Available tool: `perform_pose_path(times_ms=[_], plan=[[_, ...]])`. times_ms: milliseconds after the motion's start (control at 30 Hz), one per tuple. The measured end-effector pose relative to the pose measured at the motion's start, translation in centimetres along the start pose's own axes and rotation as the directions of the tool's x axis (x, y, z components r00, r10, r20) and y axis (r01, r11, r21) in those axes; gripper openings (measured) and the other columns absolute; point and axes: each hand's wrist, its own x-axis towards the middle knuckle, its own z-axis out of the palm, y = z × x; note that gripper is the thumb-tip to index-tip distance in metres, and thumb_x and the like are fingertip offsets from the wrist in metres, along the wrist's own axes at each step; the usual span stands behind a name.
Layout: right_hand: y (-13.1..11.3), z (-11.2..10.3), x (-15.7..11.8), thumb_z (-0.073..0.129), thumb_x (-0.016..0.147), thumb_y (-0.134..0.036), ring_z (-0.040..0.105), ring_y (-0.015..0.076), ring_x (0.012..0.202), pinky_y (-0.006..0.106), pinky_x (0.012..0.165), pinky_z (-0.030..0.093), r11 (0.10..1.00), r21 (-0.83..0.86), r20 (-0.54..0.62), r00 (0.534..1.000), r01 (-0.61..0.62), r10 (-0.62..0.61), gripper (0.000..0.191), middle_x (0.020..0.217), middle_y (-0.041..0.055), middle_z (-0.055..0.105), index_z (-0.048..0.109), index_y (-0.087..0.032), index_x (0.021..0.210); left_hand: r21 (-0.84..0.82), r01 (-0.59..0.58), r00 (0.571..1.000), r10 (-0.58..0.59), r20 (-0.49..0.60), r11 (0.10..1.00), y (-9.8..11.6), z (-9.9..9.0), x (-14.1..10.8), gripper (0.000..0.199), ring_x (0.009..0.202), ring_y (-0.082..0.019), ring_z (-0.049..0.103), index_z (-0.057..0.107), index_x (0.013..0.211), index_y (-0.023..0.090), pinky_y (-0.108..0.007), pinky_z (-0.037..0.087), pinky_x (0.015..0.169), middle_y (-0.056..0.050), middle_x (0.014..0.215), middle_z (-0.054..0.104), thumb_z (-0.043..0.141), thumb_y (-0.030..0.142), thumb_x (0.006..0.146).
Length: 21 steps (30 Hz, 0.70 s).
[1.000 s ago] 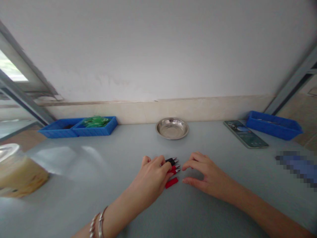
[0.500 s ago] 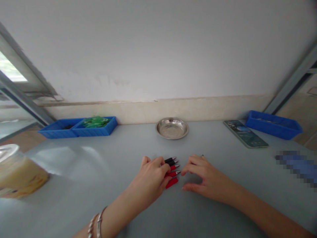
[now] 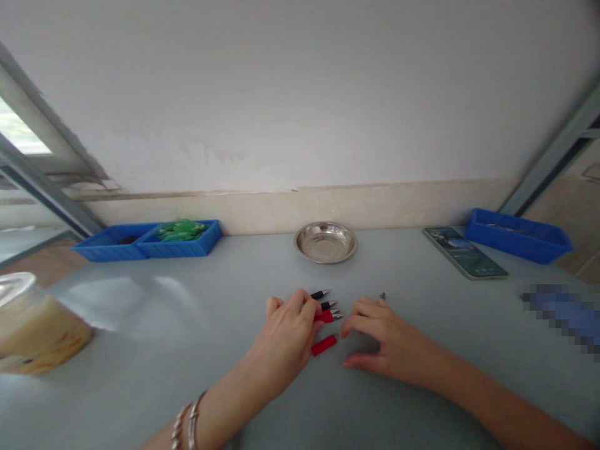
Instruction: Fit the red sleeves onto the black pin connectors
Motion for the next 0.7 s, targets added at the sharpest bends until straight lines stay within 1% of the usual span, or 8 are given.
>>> perform_pose_path(times_ms=[133, 367, 467, 567, 600, 700], plan=[[-0.10, 0.11, 0.01, 0.064, 0.074, -0.029, 0.051, 0.0188, 0.092, 0.035, 0.081, 0.036, 1.000, -0.009, 0.017, 1.000, 0.013, -0.013, 0.018, 0.092, 0.0021, 0.057, 0.061, -0.023, 0.090, -0.045, -0.001, 0.997, -0.002, -0.075, 0.999, 0.30, 0.17, 0.00, 0.015, 0.080, -0.018, 0.051, 0.052, 0.091, 0.017, -0.032, 0.027, 0.069, -0.004, 0.090, 0.058, 0.037, 0.017, 0.091], [-0.09, 0.57, 0.01, 0.056, 0.080, -0.025, 0.052, 0.0178, 0.090, 0.034, 0.081, 0.036, 0.999, -0.013, -0.002, 0.999, 0.037, -0.037, 0.011, 0.091, 0.0022, 0.059, 0.061, -0.023, 0.090, -0.118, 0.005, 0.993, -0.019, -0.117, 0.993, 0.79, -0.08, -0.03, 0.014, 0.084, -0.020, 0.048, 0.052, 0.090, 0.017, -0.033, 0.026, 0.069, -0.004, 0.089, 0.060, 0.038, 0.019, 0.091], [-0.10, 0.75, 0.00, 0.056, 0.080, -0.023, 0.052, 0.0177, 0.090, 0.034, 0.081, 0.036, 0.999, -0.023, -0.014, 0.999, 0.033, -0.034, 0.010, 0.089, 0.0018, 0.059, 0.061, -0.023, 0.088, -0.131, -0.008, 0.994, -0.006, -0.112, 0.991, 0.85, -0.05, -0.12, 0.015, 0.084, -0.020, 0.047, 0.052, 0.091, 0.017, -0.034, 0.026, 0.070, -0.004, 0.090, 0.060, 0.037, 0.017, 0.091], [-0.15, 0.67, 0.02, 0.057, 0.080, -0.030, 0.053, 0.0171, 0.086, 0.033, 0.078, 0.036, 0.998, -0.048, -0.046, 0.998, 0.030, -0.032, 0.010, 0.085, 0.0012, 0.059, 0.061, -0.023, 0.085, -0.146, -0.034, 0.994, 0.018, -0.104, 0.989, 0.88, 0.02, -0.22, 0.015, 0.084, -0.020, 0.046, 0.053, 0.093, 0.017, -0.035, 0.026, 0.071, -0.004, 0.092, 0.060, 0.038, 0.016, 0.090], [-0.16, 0.57, 0.04, 0.057, 0.080, -0.034, 0.053, 0.0167, 0.083, 0.032, 0.076, 0.035, 0.998, -0.059, -0.069, 0.997, 0.024, -0.028, 0.013, 0.082, 0.0011, 0.059, 0.061, -0.022, 0.082, -0.150, -0.040, 0.994, 0.024, -0.107, 0.988, 0.90, 0.03, -0.24, 0.015, 0.085, -0.020, 0.046, 0.053, 0.094, 0.017, -0.035, 0.026, 0.071, -0.005, 0.093, 0.060, 0.039, 0.016, 0.089], [-0.13, 0.18, 0.13, 0.053, 0.079, -0.049, 0.051, 0.0146, 0.071, 0.028, 0.067, 0.034, 0.997, -0.077, -0.159, 0.987, -0.025, 0.013, 0.034, 0.068, 0.0004, 0.057, 0.056, -0.017, 0.066, -0.163, -0.052, 0.992, 0.031, -0.126, 0.985, 0.99, -0.05, -0.32, 0.016, 0.085, -0.020, 0.046, 0.054, 0.096, 0.018, -0.036, 0.027, 0.072, -0.005, 0.094, 0.060, 0.039, 0.017, 0.089]])
